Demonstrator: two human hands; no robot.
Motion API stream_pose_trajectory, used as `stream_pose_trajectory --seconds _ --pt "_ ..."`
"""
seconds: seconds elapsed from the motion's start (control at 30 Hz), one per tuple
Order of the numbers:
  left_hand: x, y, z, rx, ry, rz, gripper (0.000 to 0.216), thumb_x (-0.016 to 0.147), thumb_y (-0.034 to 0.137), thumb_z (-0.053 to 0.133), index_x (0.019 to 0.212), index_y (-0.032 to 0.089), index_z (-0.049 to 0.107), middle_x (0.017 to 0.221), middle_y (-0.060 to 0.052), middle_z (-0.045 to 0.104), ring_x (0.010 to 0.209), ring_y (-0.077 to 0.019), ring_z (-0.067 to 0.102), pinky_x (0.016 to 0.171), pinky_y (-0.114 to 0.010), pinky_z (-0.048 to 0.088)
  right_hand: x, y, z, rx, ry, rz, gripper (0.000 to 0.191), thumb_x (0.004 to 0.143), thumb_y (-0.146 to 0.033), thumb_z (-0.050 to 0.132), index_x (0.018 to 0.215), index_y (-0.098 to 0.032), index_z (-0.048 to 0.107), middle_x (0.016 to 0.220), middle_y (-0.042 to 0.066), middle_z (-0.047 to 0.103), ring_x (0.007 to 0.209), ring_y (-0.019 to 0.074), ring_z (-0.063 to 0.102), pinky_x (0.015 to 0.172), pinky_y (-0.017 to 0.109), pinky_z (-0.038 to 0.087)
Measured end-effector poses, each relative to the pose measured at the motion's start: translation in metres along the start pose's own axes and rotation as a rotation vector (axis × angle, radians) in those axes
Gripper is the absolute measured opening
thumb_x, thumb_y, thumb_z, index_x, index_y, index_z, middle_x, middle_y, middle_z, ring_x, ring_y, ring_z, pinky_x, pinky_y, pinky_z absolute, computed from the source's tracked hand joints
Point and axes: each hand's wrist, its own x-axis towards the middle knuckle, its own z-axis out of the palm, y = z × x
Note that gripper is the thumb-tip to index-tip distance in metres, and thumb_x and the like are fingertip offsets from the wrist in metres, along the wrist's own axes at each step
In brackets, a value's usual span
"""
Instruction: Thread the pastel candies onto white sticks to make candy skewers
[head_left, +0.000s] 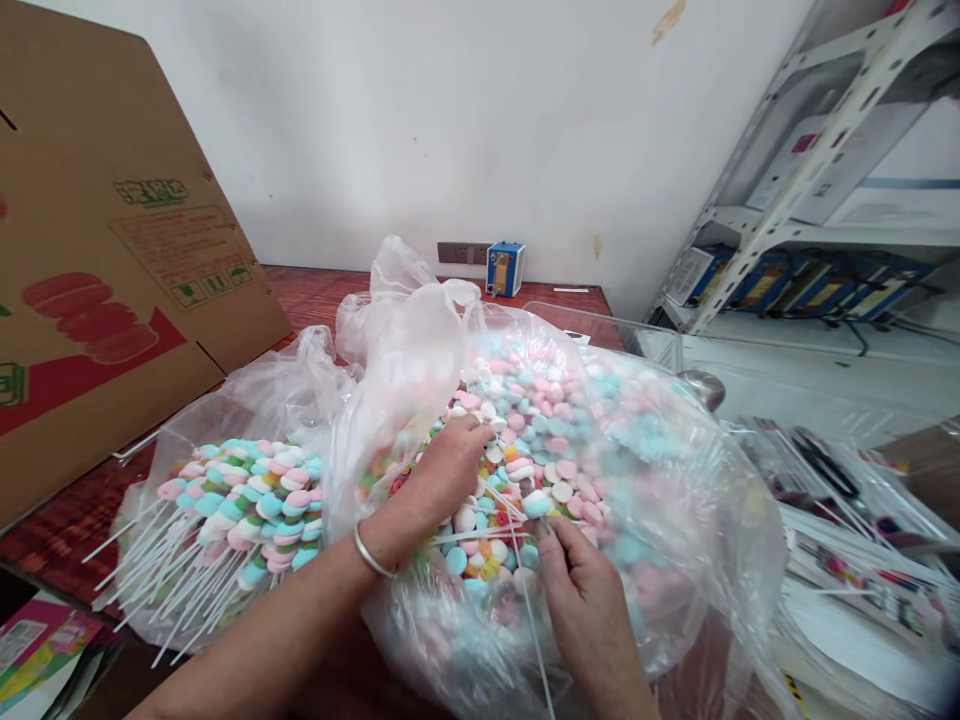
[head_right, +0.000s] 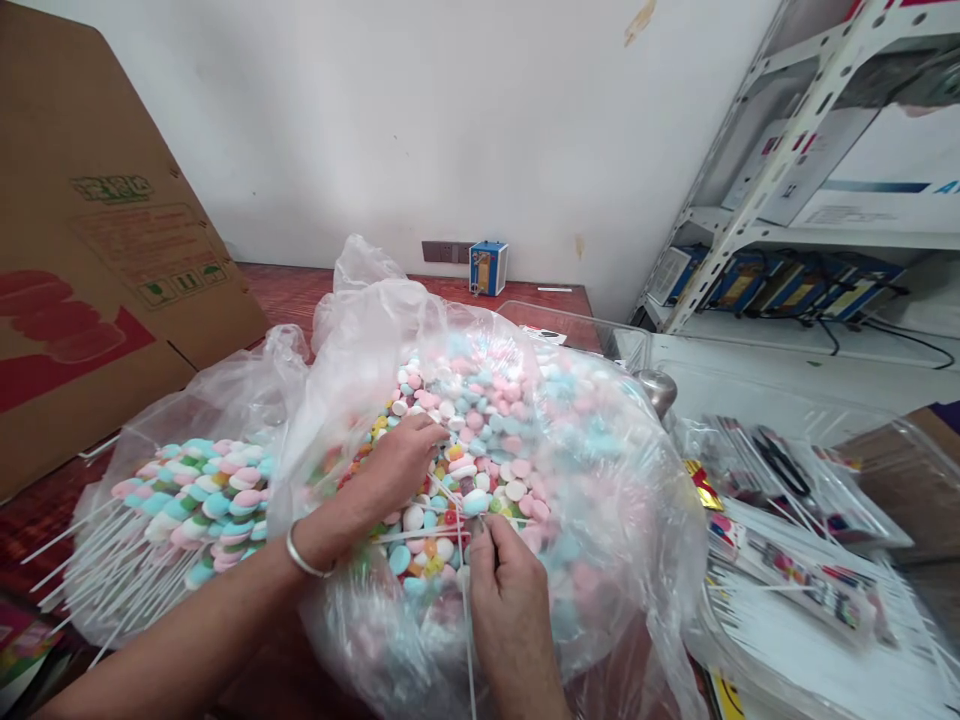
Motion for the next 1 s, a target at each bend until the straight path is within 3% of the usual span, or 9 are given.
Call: stream_pose_trajectory --seconds 0.17,0.3,0.37,0.5,0.63,0.8,0.9,1.0 --pt "0.017 0.000 0.020 0.087 -0.002 0.046 0.023 0.083 -0.001 0.053 0.093 0.016 0.064 0.102 -0.011 0.063 0.099 -0.0255 0.058 0.086 -0.038 0.049 0.010 0.009 -0.001 0.057 -0.042 0.054 0.034 0.092 -0.046 0.045 0.069 -0.022 0.051 0.061 -0.003 0.050 0.056 0.0148 0.048 0.052 0.024 0.038" --pt "0.010 0.000 0.017 0.047 0.041 0.019 0.023 0.084 0.000 0.054 0.096 0.017 0.063 0.103 -0.009 0.064 0.098 -0.0230 0.060 0.085 -0.036 0.050 0.012 0.018 -0.005 0.097 -0.050 0.050 0.032 0.092 -0.044 0.047 0.070 -0.021 0.054 0.064 -0.002 0.053 0.060 0.0152 0.049 0.054 0.025 0.040" --pt "-0.001 0.000 0.010 -0.145 0.130 -0.108 0.020 0.085 0.005 0.057 0.098 0.019 0.062 0.096 -0.005 0.065 0.088 -0.0199 0.062 0.077 -0.032 0.051 0.017 0.017 -0.006 0.118 -0.043 0.038 0.033 0.091 -0.044 0.049 0.068 -0.021 0.053 0.064 -0.002 0.053 0.061 0.0150 0.049 0.055 0.025 0.039" --pt "-0.022 0.000 -0.004 -0.924 0.263 -0.512 0.024 0.080 0.020 0.071 0.102 0.021 0.062 0.082 0.002 0.064 0.064 -0.0116 0.062 0.058 -0.022 0.050 0.044 0.001 0.003 0.121 -0.053 0.020 0.033 0.089 -0.044 0.053 0.066 -0.020 0.055 0.061 -0.003 0.052 0.059 0.0136 0.048 0.053 0.023 0.036" --pt "-0.033 -0.002 -0.014 -1.445 0.315 -0.697 0.034 0.068 0.016 0.084 0.096 0.018 0.064 0.088 0.000 0.068 0.069 -0.0090 0.067 0.063 -0.019 0.055 0.085 -0.013 0.033 0.062 -0.090 -0.021 0.032 0.085 -0.040 0.054 0.062 -0.019 0.060 0.057 -0.004 0.051 0.057 0.0131 0.046 0.052 0.023 0.031" --pt "-0.040 -0.006 -0.022 -1.605 0.324 -0.829 0.028 0.072 0.011 0.083 0.096 0.014 0.071 0.091 -0.003 0.073 0.073 -0.0091 0.069 0.070 -0.018 0.060 0.114 -0.016 0.066 -0.053 -0.045 -0.042 0.025 0.085 -0.033 0.053 0.070 -0.019 0.068 0.062 0.000 0.061 0.061 0.0154 0.050 0.057 0.026 0.030" --pt "-0.043 -0.007 -0.023 -1.671 0.351 -0.833 0.008 0.086 0.018 0.072 0.092 0.012 0.074 0.103 -0.009 0.075 0.084 -0.0130 0.072 0.079 -0.023 0.063 0.121 -0.019 0.074 -0.100 0.015 -0.038 0.027 0.089 -0.035 0.051 0.076 -0.019 0.068 0.068 0.004 0.065 0.065 0.0173 0.052 0.061 0.028 0.030" --pt "-0.044 -0.006 -0.019 -1.703 0.339 -0.830 0.010 0.088 0.011 0.067 0.094 0.012 0.075 0.109 -0.010 0.075 0.091 -0.0147 0.073 0.085 -0.024 0.062 0.128 -0.021 0.078 -0.105 0.037 -0.038 0.023 0.088 -0.034 0.053 0.080 -0.018 0.067 0.075 0.006 0.068 0.070 0.0189 0.054 0.066 0.029 0.033"
